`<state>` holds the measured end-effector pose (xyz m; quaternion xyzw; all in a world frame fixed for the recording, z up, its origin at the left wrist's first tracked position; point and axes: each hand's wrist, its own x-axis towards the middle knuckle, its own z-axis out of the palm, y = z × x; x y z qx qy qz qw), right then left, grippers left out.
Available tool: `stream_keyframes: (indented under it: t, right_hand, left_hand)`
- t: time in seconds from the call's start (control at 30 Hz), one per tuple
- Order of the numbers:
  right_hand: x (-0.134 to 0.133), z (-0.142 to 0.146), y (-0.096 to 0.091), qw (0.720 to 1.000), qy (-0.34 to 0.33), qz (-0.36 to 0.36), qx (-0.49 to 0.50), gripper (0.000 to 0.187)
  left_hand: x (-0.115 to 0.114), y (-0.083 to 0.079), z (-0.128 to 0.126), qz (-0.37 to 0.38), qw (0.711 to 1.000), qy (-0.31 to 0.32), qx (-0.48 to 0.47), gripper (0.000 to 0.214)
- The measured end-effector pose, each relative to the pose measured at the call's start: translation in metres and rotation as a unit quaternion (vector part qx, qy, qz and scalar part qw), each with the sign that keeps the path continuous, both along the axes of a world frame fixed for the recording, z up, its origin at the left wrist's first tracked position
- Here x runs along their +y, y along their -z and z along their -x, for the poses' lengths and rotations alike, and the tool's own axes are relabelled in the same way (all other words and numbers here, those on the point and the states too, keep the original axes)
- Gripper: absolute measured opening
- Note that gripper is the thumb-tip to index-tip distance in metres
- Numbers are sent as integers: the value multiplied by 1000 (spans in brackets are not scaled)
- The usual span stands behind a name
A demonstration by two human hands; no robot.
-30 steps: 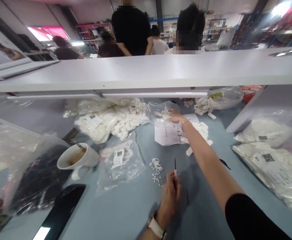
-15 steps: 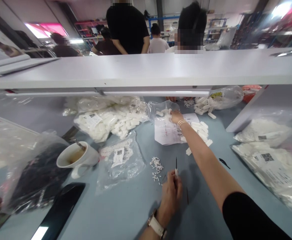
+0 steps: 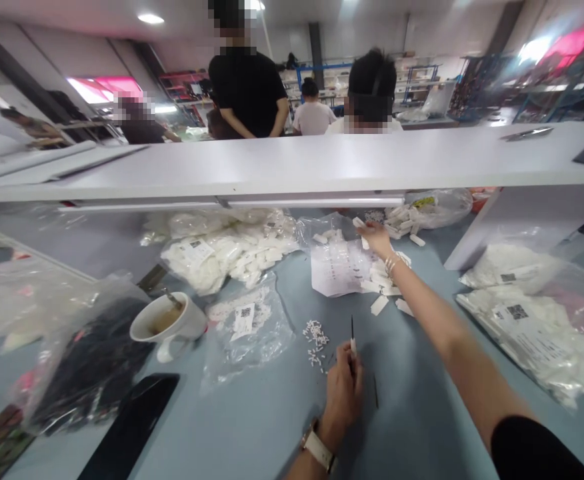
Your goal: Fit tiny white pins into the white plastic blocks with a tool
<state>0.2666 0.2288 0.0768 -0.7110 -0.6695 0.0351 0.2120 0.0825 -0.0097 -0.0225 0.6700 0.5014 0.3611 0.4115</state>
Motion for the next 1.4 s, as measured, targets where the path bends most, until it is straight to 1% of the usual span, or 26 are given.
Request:
stream_keyframes:
  t: [0.07,0.13,0.17,0.23,0.3,0.37,0.4,0.47,0.53,0.6,0.67,0.73,0.8,0.83,0.9,0.97,1.03,1.07,1.1,1.17,1.2,1.23,1.27,1.33,1.37,1.4]
  right_hand:
    - [-25,-1,-3,999,-26,-10,38,29]
    - [-58,-1,2,994,-70,7,86,24]
    - [-77,-2,7,988,-99,25,116,23]
    - [-118,-2,20,971,-155,74,168,28]
    - [-156,-1,34,955,-201,116,185,25]
    - [-184,1,47,944,-249,129,175,21]
    - [-192,3,53,940,-265,128,170,19]
    - [-199,5,61,940,-269,127,165,19]
    - [-195,6,65,950,-244,117,159,20]
    - [-184,4,66,965,-192,106,142,22]
    - [-173,1,64,974,-151,102,131,22]
    - [-165,-1,62,984,-104,80,117,23]
    - [-166,0,62,989,-72,66,112,23]
    - [-169,2,62,989,-69,60,113,25]
    - [-183,8,64,987,-95,66,109,26]
    - [-201,16,67,978,-168,84,87,26]
    - [-220,22,68,970,-215,99,49,23]
    - [-227,24,68,968,-226,103,35,21]
    - [-233,25,66,967,-228,106,28,24]
    - [-240,24,62,972,-211,99,26,43]
    - [-241,23,60,977,-193,85,28,55]
    - [-241,21,57,982,-176,58,32,62]
    - [-240,20,54,985,-166,23,37,60]
    - [-240,18,49,986,-148,-47,66,44]
    - [-239,19,47,982,-160,-66,79,40]
    - [-240,20,46,976,-183,-80,86,41]
  left_hand:
    - [0,-3,0,-4,1000,-7,-4,21]
    - [-2,-7,1,-8,999,-18,-25,19]
    - [-3,-9,1,-13,999,-25,-41,19]
    - [-6,-12,2,-30,996,-39,-79,19]
    - [-8,-12,4,-49,991,-54,-111,20]
    - [-8,-11,5,-57,987,-67,-133,24]
    - [-8,-10,6,-59,986,-76,-139,26]
    - [-6,-10,7,-63,983,-86,-149,28]
    - [-4,-10,7,-65,983,-84,-153,28]
    - [-2,-11,7,-69,980,-95,-158,29]
    - [-1,-13,7,-73,978,-105,-163,30]
    - [0,-14,7,-71,977,-106,-168,29]
    - [2,-14,8,-67,977,-105,-174,29]
    - [3,-15,8,-64,976,-106,-177,29]
    - [6,-16,10,-56,975,-111,-183,31]
    - [9,-19,12,-47,975,-115,-185,33]
    - [11,-22,14,-41,978,-105,-176,34]
    - [12,-24,15,-40,981,-94,-165,34]
    - [13,-25,16,-38,985,-83,-148,32]
    - [14,-28,18,-35,992,-65,-106,30]
    - [15,-28,19,-36,994,-61,-86,30]
    - [15,-28,20,-38,995,-60,-67,30]
    - [16,-28,20,-43,996,-59,-52,30]
    - [16,-27,20,-55,997,-55,-26,31]
    - [16,-27,20,-63,997,-47,-15,31]
    - [14,-28,19,-73,997,-34,-4,30]
